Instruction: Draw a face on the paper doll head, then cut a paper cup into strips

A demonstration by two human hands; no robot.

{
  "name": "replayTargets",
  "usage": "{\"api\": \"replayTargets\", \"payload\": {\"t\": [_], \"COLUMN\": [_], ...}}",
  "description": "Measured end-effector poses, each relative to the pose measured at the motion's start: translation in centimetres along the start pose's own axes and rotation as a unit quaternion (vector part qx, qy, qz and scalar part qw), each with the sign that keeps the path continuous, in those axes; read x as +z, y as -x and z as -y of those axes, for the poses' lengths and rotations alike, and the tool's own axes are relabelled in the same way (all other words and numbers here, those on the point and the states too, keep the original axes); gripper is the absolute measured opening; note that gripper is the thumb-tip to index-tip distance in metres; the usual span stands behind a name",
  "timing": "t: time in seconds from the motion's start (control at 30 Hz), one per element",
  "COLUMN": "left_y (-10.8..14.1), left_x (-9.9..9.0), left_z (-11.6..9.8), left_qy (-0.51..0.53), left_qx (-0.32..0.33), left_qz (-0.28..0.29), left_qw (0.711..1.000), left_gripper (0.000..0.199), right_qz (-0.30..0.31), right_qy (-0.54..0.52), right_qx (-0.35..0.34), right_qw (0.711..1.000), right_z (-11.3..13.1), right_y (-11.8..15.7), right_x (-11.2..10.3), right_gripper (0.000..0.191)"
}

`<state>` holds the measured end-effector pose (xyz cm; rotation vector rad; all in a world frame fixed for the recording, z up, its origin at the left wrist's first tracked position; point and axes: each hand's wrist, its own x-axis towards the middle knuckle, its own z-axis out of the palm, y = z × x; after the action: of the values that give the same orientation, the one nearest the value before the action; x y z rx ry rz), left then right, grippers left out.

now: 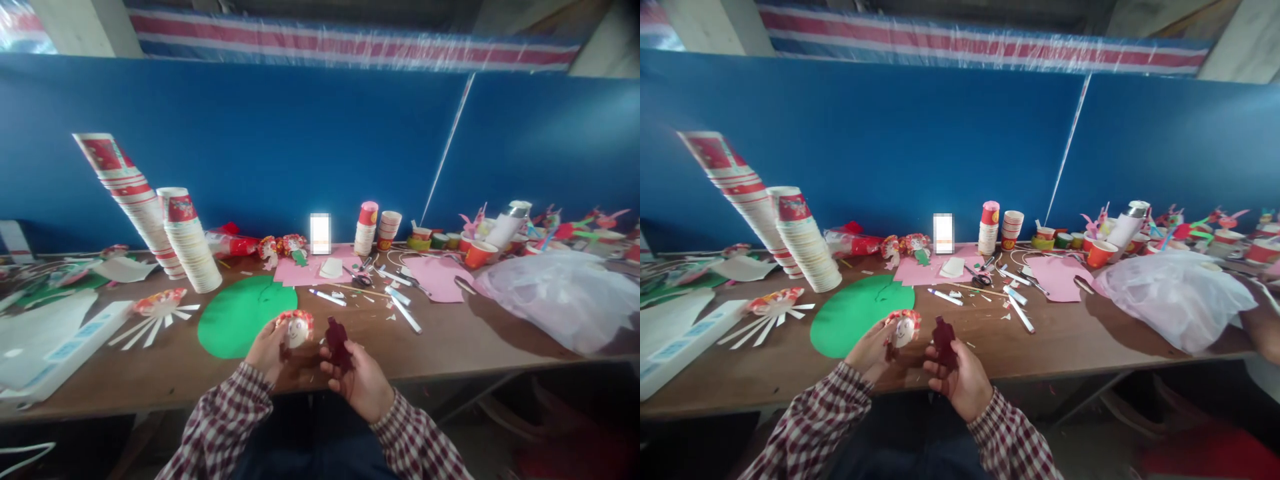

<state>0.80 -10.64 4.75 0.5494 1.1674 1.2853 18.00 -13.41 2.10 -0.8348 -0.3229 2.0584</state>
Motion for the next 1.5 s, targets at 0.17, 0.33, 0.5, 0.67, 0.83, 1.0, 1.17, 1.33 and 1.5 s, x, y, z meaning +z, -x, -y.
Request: {"api": "replayTargets", "payload": {"t": [0.17, 0.33, 0.5, 0.67, 0.83, 1.0, 1.17, 1.33, 1.5], "left_y": [0.4, 0.4, 0.4, -0.8, -4.5, -9.7, -14.1, -16.6, -18.1], "left_x": [0.2, 0.5, 1.6, 2.3, 3.0, 4.3, 5.1, 5.1, 4.5], "left_z": [-0.5, -1.5, -2.8, -4.0, -5.9, -6.9, -6.9, -7.2, -7.3], "left_qy": [0.038, 0.068, 0.099, 0.076, 0.065, 0.103, 0.119, 0.125, 0.143], "left_qx": [0.007, -0.002, -0.003, -0.002, 0.036, 0.054, 0.053, 0.043, 0.028], "left_qz": [0.000, 0.037, 0.035, 0.040, 0.043, 0.033, 0.020, 0.005, -0.005], "left_qw": [0.999, 0.997, 0.994, 0.996, 0.996, 0.993, 0.991, 0.991, 0.989], "left_gripper": [0.019, 0.017, 0.014, 0.009, 0.014, 0.016, 0.015, 0.015, 0.013], "right_qz": [-0.005, -0.006, -0.006, -0.006, -0.007, -0.015, -0.036, -0.033, -0.003], "right_qy": [0.065, 0.083, 0.160, 0.302, 0.390, 0.415, 0.413, 0.407, 0.430], "right_qx": [-0.068, -0.147, -0.193, -0.266, -0.284, -0.286, -0.316, -0.336, -0.323], "right_qw": [0.996, 0.986, 0.968, 0.915, 0.876, 0.864, 0.854, 0.849, 0.843], "right_z": [-0.2, -0.1, -0.3, 1.2, 4.8, 7.3, 8.1, 7.7, 7.2], "right_y": [0.1, -0.4, -1.3, -3.3, -8.3, -15.1, -18.7, -19.4, -19.2], "right_x": [0.5, 0.8, 1.1, 1.7, 2.5, 3.8, 4.5, 3.9, 3.4], "right_gripper": [0.027, 0.029, 0.026, 0.023, 0.016, 0.006, 0.009, 0.009, 0.012]}}
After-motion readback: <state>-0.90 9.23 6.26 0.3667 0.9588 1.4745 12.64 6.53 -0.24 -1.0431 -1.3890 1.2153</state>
